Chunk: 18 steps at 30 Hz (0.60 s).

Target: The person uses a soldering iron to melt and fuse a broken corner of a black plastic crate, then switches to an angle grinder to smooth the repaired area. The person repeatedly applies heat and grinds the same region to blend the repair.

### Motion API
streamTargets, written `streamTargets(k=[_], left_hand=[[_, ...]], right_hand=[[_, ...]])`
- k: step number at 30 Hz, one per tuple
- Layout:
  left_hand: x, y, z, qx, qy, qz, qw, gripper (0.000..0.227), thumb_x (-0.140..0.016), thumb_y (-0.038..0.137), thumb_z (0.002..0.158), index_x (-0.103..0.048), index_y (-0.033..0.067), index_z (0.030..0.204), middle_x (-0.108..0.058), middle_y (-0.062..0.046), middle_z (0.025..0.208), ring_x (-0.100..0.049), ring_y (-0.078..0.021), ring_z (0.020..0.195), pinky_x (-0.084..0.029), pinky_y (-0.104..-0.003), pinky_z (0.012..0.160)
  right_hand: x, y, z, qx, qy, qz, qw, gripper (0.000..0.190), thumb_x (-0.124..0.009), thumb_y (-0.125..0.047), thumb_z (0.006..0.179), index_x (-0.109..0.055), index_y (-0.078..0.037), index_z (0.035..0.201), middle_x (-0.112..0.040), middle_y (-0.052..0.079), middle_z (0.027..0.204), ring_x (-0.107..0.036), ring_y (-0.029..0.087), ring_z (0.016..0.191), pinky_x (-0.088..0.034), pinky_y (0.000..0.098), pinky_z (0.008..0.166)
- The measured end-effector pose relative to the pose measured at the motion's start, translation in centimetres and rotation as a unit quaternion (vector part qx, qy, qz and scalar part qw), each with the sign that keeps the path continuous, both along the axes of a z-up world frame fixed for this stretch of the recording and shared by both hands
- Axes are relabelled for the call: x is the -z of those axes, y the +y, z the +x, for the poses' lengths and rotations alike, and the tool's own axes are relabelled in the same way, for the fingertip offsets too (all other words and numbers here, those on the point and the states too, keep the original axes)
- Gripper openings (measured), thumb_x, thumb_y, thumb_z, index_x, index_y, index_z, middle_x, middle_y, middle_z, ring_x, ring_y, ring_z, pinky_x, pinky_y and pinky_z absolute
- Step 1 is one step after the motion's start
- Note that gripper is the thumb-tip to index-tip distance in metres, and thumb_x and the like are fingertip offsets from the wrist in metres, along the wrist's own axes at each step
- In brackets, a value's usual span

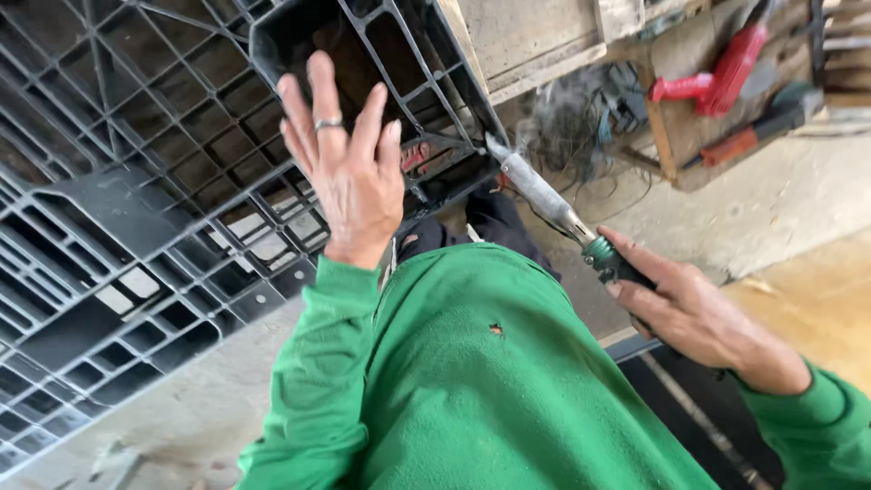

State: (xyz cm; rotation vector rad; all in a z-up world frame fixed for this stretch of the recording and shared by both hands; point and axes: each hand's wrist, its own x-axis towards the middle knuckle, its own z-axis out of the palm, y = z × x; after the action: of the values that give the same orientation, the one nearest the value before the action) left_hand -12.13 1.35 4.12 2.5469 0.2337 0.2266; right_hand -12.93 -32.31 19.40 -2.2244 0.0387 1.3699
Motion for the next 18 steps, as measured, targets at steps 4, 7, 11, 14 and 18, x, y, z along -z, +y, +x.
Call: streamTargets(k=[4,7,11,14,18], left_hand=[[0.4,-0.3,-2.3,-0.085,0.041,0.028,0.995,0.056,-0.059,0.050,0.112,-0.064,0.0129,0.153,-0.019,-0.017,0.173,-0.010,-0.0471,0.160,-0.014,-0.065,0.130],[1.4,-0.1,-2.4,-0.094,0.042,0.047,0.994,0.065,-0.053,0.059,0.112,-0.060,0.0112,0.155,-0.020,-0.017,0.173,-0.012,-0.0450,0.161,-0.014,-0.064,0.132],[2.3,0.0,-2.6,-0.096,0.046,0.039,0.994,0.062,-0.058,0.060,0.110,-0.065,0.0122,0.149,-0.022,-0.015,0.171,-0.015,-0.0437,0.159,-0.012,-0.065,0.129],[2.6,-0.1,-2.9,-0.100,0.026,0.031,0.994,0.059,-0.062,0.059,0.110,-0.067,0.0126,0.147,-0.024,-0.013,0.171,-0.018,-0.0420,0.159,-0.013,-0.064,0.129],[2.9,0.0,-3.0,-0.113,0.011,0.021,0.993,0.057,-0.064,0.058,0.110,-0.069,0.0137,0.145,-0.026,-0.009,0.171,-0.023,-0.0387,0.159,-0.016,-0.063,0.130]], right_hand=[[-0.4,-1.6,3.2,0.087,0.081,0.039,0.992,0.059,-0.062,-0.022,0.098,-0.051,-0.018,0.156,-0.058,0.010,0.094,-0.055,0.022,0.077,-0.047,0.0395,0.065],[-0.6,-1.9,5.0,0.175,0.174,-0.017,0.969,0.059,-0.062,-0.026,0.091,-0.056,-0.020,0.149,-0.053,0.004,0.075,-0.051,0.015,0.058,-0.043,0.0313,0.049],[-0.8,-2.8,6.0,0.214,0.208,-0.012,0.954,0.050,-0.060,-0.025,0.094,-0.060,-0.009,0.141,-0.059,0.006,0.077,-0.050,0.014,0.054,-0.040,0.0301,0.040],[-0.6,-3.8,6.4,0.242,0.242,0.056,0.938,0.058,-0.059,-0.024,0.094,-0.058,-0.017,0.151,-0.059,0.005,0.078,-0.049,0.012,0.048,-0.040,0.0295,0.034],[-0.1,-4.5,6.8,0.240,0.272,0.073,0.929,0.048,-0.058,-0.026,0.095,-0.057,-0.005,0.138,-0.056,0.008,0.072,-0.048,0.011,0.043,-0.038,0.0258,0.032]])
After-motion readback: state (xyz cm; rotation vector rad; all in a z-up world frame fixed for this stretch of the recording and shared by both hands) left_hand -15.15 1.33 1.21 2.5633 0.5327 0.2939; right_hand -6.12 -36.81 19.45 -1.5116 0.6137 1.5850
